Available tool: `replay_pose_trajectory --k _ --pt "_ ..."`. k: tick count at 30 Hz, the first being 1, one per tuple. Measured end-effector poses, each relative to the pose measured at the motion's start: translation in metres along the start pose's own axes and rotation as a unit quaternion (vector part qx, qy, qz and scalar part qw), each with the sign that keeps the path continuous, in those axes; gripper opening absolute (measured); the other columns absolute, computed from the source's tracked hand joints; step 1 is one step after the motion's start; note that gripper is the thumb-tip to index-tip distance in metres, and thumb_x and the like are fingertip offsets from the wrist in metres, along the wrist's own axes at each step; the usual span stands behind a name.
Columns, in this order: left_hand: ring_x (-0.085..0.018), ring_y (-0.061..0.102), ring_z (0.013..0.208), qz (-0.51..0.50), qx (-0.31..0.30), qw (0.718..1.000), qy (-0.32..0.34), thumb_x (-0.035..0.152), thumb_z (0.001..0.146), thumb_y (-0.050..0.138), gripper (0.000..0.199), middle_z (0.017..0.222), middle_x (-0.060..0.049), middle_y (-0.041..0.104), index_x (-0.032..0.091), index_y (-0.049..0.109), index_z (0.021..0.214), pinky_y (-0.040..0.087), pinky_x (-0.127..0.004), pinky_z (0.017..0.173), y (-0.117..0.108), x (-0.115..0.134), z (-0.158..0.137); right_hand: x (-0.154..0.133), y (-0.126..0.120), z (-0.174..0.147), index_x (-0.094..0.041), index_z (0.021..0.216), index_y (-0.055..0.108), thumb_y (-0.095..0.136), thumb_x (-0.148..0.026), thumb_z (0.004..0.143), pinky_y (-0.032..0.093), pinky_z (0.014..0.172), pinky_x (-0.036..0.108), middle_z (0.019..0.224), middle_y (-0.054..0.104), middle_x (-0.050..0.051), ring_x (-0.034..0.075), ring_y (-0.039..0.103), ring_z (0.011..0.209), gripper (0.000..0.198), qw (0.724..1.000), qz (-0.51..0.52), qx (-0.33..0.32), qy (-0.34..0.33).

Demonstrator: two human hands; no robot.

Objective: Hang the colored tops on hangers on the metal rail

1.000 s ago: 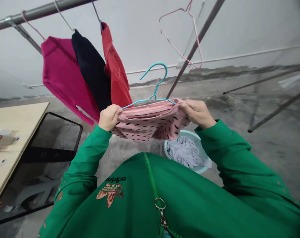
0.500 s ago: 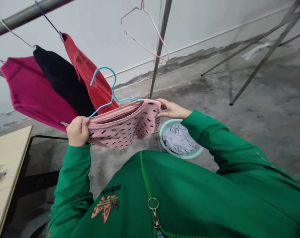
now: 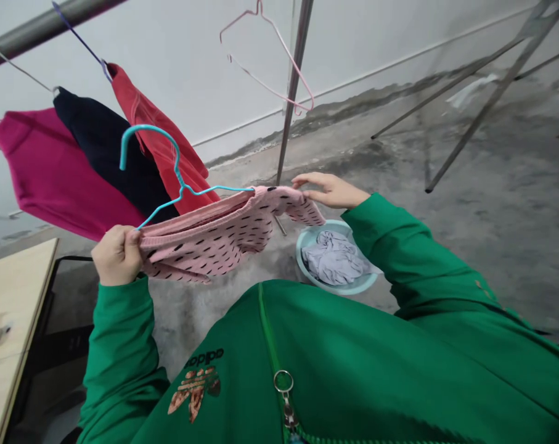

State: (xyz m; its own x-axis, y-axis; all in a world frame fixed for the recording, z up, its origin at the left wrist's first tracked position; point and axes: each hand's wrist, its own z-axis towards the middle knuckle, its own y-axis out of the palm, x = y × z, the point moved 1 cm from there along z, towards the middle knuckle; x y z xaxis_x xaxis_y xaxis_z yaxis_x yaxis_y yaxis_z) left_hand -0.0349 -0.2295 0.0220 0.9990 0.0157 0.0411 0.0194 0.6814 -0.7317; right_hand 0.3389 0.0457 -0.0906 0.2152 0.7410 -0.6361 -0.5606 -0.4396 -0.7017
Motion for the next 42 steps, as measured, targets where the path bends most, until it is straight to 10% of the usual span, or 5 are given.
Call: replay_pose_trajectory --k 8,19,29,34,42 --pt "-0.015 0.054 0.061 -0.015 -0.04 0.999 0.031 0.033 0.093 0.042 0.029 0.063 -0.002 0.058 0.02 0.056 0.072 0.041 -0.027 0.057 0.014 0.008 0.0 -0.052 0.027 0.02 -0.017 0.11 0.062 0.042 -0.046 0.091 0.047 0.087 0.036 0.107 0.067 0.012 0.022 0.061 0.099 0.04 0.993 -0.031 -0.064 -0.096" --pt "-0.015 0.059 0.074 -0.19 -0.274 0.941 -0.063 0.041 0.082 0.052 0.027 0.08 -0.003 0.064 0.017 0.061 0.09 0.047 -0.025 0.068 0.045 0.002 -0.012 -0.067 0.007 -0.002 -0.019 0.089 0.062 0.038 -0.045 0.092 0.049 0.072 0.032 0.086 0.069 0.01 0.021 0.064 0.079 0.036 0.996 -0.027 0.073 -0.044" --pt "-0.014 0.055 0.069 -0.216 -0.166 0.961 -0.042 0.023 0.088 0.044 0.021 0.071 -0.002 0.058 0.018 0.06 0.074 0.044 -0.027 0.071 0.129 0.042 -0.007 -0.073 -0.02 -0.043 -0.018 0.088 0.067 0.06 -0.061 0.073 0.052 0.073 0.035 0.084 0.068 0.008 0.024 0.065 0.08 0.045 0.911 0.263 -0.26 0.18" --pt "-0.02 0.057 0.09 -0.238 -0.191 0.95 -0.059 0.031 0.084 0.06 0.017 0.095 -0.007 0.062 0.019 0.058 0.096 0.045 -0.034 0.084 0.144 0.05 0.001 -0.081 -0.045 -0.067 -0.028 0.094 0.072 0.066 -0.055 0.068 0.053 0.084 0.045 0.083 0.069 0.01 0.029 0.068 0.084 0.038 0.863 0.368 -0.135 0.318" --pt "-0.015 0.052 0.078 -0.289 -0.282 0.909 -0.099 0.022 0.087 0.05 0.012 0.093 -0.006 0.058 0.017 0.057 0.096 0.045 -0.03 0.077 0.162 0.067 -0.049 -0.097 -0.071 -0.037 -0.044 0.073 0.071 0.068 -0.064 0.052 0.054 0.083 0.052 0.09 0.071 0.009 0.037 0.067 0.09 0.029 0.907 0.283 0.004 0.312"
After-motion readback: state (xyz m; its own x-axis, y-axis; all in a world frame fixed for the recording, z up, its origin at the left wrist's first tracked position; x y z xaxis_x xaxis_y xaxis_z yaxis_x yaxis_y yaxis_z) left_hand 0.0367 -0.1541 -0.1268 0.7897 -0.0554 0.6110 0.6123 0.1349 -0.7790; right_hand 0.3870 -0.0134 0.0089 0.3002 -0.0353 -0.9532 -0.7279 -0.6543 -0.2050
